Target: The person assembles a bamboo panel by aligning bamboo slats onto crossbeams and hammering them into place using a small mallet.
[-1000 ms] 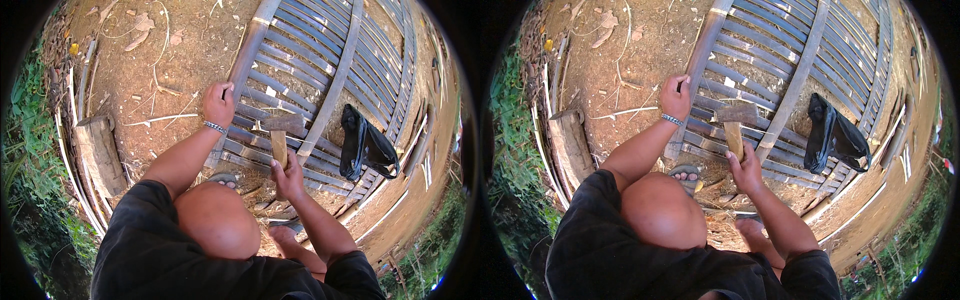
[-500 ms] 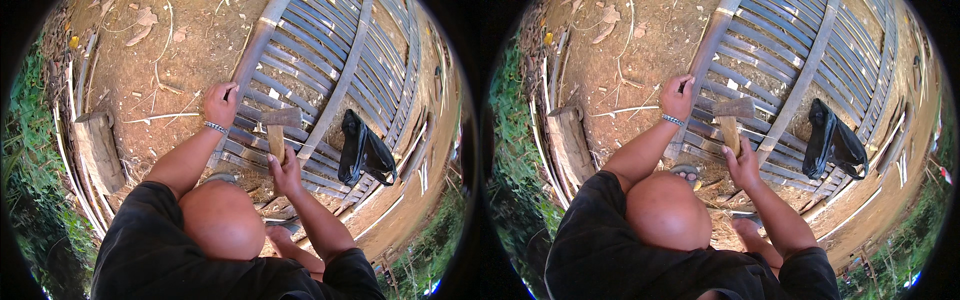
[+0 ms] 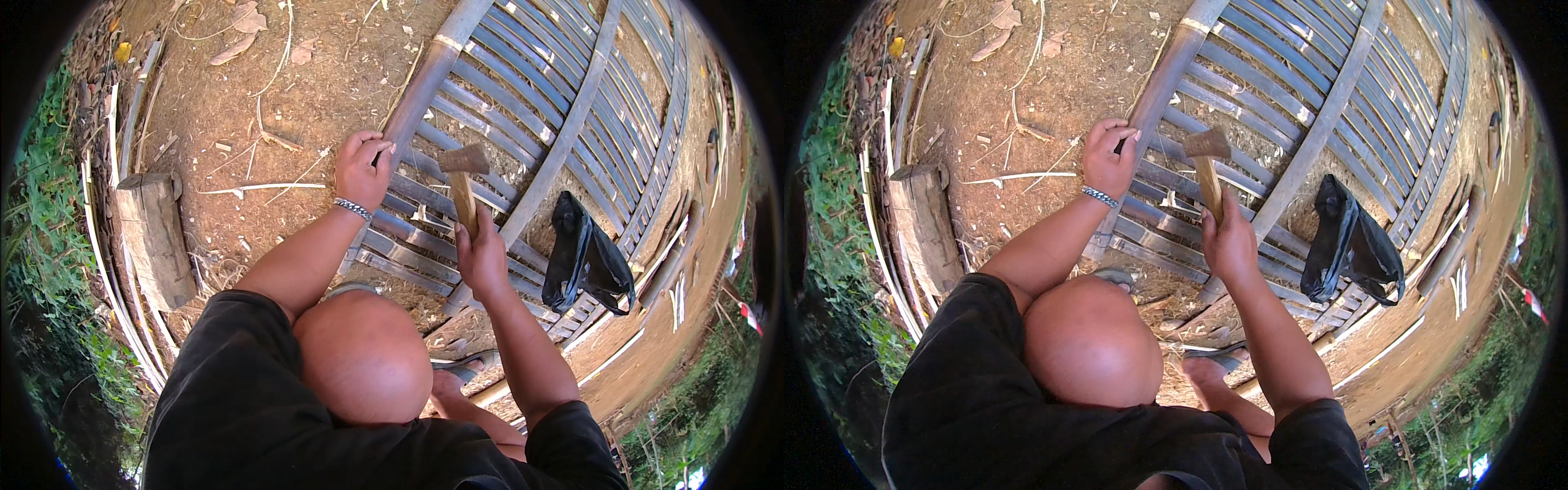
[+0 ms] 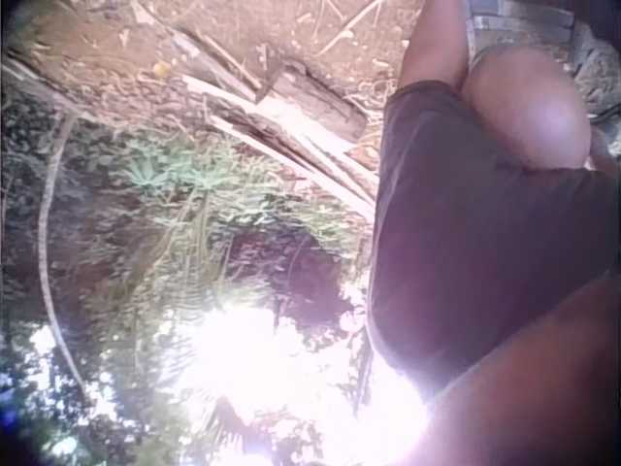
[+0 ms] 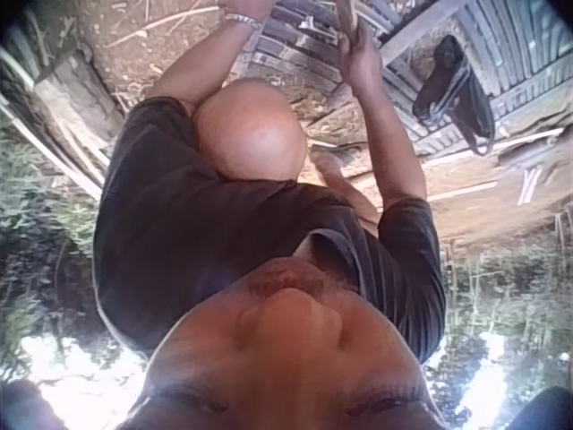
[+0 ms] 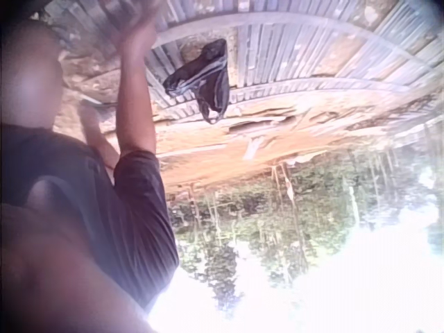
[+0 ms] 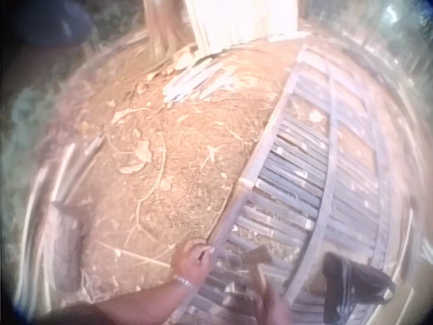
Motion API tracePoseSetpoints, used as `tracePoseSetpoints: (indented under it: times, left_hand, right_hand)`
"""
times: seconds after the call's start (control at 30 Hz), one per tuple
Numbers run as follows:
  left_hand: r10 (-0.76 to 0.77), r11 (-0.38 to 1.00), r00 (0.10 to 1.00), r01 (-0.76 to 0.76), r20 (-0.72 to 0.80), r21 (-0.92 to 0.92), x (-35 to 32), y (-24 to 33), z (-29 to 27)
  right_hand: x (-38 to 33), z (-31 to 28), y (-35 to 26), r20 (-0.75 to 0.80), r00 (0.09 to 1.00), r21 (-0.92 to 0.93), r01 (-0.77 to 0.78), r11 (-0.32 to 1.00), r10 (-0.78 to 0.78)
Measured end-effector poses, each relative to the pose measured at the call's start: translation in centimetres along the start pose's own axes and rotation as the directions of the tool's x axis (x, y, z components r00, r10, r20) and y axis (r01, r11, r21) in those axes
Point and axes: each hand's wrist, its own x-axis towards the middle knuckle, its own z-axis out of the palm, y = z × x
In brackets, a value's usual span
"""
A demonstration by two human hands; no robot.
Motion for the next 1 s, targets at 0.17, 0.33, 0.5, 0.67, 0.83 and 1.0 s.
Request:
tracePoseSetpoints:
  times: [0.17,0.33,0.5,0.67,0.83,1.0]
  left_hand:
    - [0.043,0.999,0.999,-0.043,-0.022,0.011,-0.2,-0.8,0.4]
    - [0.043,0.998,0.999,-0.043,0.008,0.053,-0.1,-0.5,0.3]
    - [0.034,0.997,0.999,-0.035,0.021,0.062,-0.2,-0.4,0.3]
    - [0.057,0.997,0.998,-0.057,0.004,0.052,-0.5,-1.0,0.6]
    - [0.035,0.999,0.999,-0.035,-0.010,0.040,-0.4,-0.9,0.7]
    - [0.062,0.996,0.998,-0.062,-0.004,0.066,-0.3,-0.6,0.5]
  right_hand:
    - [2.4,1.2,-1.3,-0.087,0.996,0.055,0.032,0.998,-0.027]
    - [6.2,2.0,-2.9,-0.221,0.973,-0.021,0.068,0.997,-0.071]
    - [8.9,2.4,-2.9,-0.221,0.946,-0.075,0.226,0.971,-0.237]
    - [9.0,2.2,-3.8,-0.057,0.993,-0.020,0.103,0.994,-0.104]
    - [9.0,2.2,-3.9,-0.015,0.998,-0.040,0.054,0.998,-0.054]
    - [8.8,2.4,-3.9,-0.041,0.997,-0.048,0.061,0.997,-0.063]
